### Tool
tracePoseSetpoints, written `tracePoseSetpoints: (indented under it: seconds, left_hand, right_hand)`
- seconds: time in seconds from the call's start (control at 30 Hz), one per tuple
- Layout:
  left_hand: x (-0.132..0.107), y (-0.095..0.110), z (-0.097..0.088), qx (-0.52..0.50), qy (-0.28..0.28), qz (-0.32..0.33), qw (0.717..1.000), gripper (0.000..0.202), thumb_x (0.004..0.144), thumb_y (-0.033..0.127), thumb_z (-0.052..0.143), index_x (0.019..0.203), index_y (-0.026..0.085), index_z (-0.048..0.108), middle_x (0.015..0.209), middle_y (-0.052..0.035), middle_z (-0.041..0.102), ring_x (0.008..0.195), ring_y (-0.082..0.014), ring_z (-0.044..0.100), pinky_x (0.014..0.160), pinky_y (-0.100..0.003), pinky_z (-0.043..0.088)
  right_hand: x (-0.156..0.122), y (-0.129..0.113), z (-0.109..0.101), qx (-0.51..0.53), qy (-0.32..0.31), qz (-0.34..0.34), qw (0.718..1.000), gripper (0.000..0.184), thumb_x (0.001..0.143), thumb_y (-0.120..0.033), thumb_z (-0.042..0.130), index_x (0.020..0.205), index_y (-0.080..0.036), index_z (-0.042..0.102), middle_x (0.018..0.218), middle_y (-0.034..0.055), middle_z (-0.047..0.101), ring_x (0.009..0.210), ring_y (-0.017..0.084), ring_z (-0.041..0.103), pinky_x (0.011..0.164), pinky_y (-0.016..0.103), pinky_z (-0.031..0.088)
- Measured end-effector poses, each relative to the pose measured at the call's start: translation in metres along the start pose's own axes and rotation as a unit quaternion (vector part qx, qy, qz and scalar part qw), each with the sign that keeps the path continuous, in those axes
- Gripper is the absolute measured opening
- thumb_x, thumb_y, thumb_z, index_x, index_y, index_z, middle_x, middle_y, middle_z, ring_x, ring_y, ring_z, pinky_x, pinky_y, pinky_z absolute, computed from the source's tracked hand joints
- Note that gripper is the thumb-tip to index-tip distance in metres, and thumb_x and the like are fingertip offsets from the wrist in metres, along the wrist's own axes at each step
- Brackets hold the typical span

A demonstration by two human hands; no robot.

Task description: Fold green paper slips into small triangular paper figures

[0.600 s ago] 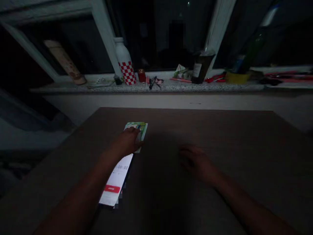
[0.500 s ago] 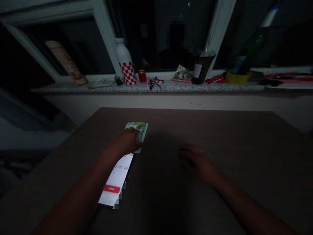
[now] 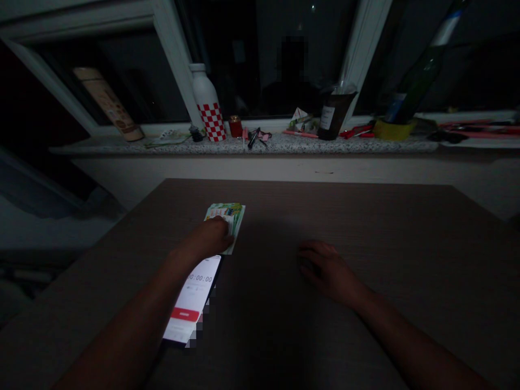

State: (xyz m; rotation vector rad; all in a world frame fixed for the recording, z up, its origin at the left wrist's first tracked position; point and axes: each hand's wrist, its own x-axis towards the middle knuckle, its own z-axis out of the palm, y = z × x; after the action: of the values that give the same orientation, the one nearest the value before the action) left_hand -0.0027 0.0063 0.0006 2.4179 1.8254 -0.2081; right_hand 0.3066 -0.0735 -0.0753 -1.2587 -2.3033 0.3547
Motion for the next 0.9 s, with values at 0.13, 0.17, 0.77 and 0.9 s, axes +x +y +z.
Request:
tracePoseSetpoints:
  seconds: [0.13, 0.17, 0.77, 0.9]
  left_hand:
    - [0.002, -0.002, -0.002, 0.004, -0.013, -0.018, 1.0, 0.03, 0.082, 0.033, 0.048, 0.08, 0.014, 0.07, 0.08, -0.0142, 0.07, 0.067, -0.0223, 0.064, 0.059, -0.029, 0.044]
    - [0.003, -0.002, -0.002, 0.004, -0.012, -0.02, 1.0, 0.03, 0.082, 0.033, 0.047, 0.079, 0.014, 0.071, 0.079, -0.0141, 0.07, 0.066, -0.022, 0.064, 0.058, -0.029, 0.044]
    - [-0.023, 0.01, -0.023, -0.032, 0.165, 0.024, 0.985, 0.029, 0.088, 0.036, 0.046, 0.088, 0.018, 0.069, 0.093, -0.0089, 0.072, 0.079, -0.0223, 0.067, 0.07, -0.029, 0.045]
    - [-0.043, 0.04, -0.031, -0.072, 0.255, 0.038, 0.964, 0.025, 0.09, 0.034, 0.046, 0.092, 0.019, 0.066, 0.098, -0.0067, 0.071, 0.082, -0.0206, 0.067, 0.074, -0.03, 0.046]
  right_hand:
    - [0.0, 0.001, 0.0, 0.006, 0.005, 0.0, 1.0, 0.027, 0.084, -0.021, 0.056, 0.111, -0.022, 0.063, 0.117, 0.0098, 0.06, 0.109, 0.026, 0.055, 0.094, 0.045, 0.043]
    - [0.0, 0.001, 0.0, 0.006, 0.006, 0.0, 1.0, 0.027, 0.084, -0.021, 0.057, 0.111, -0.022, 0.063, 0.117, 0.0099, 0.06, 0.11, 0.026, 0.054, 0.094, 0.045, 0.043]
    - [0.001, 0.0, -0.002, 0.014, 0.003, 0.005, 1.0, 0.027, 0.085, -0.022, 0.055, 0.111, -0.022, 0.062, 0.117, 0.0102, 0.06, 0.11, 0.026, 0.054, 0.094, 0.045, 0.043]
    - [0.001, 0.0, -0.001, 0.038, 0.012, 0.01, 0.999, 0.029, 0.084, -0.023, 0.057, 0.112, -0.022, 0.061, 0.118, 0.0101, 0.061, 0.112, 0.026, 0.055, 0.097, 0.047, 0.042]
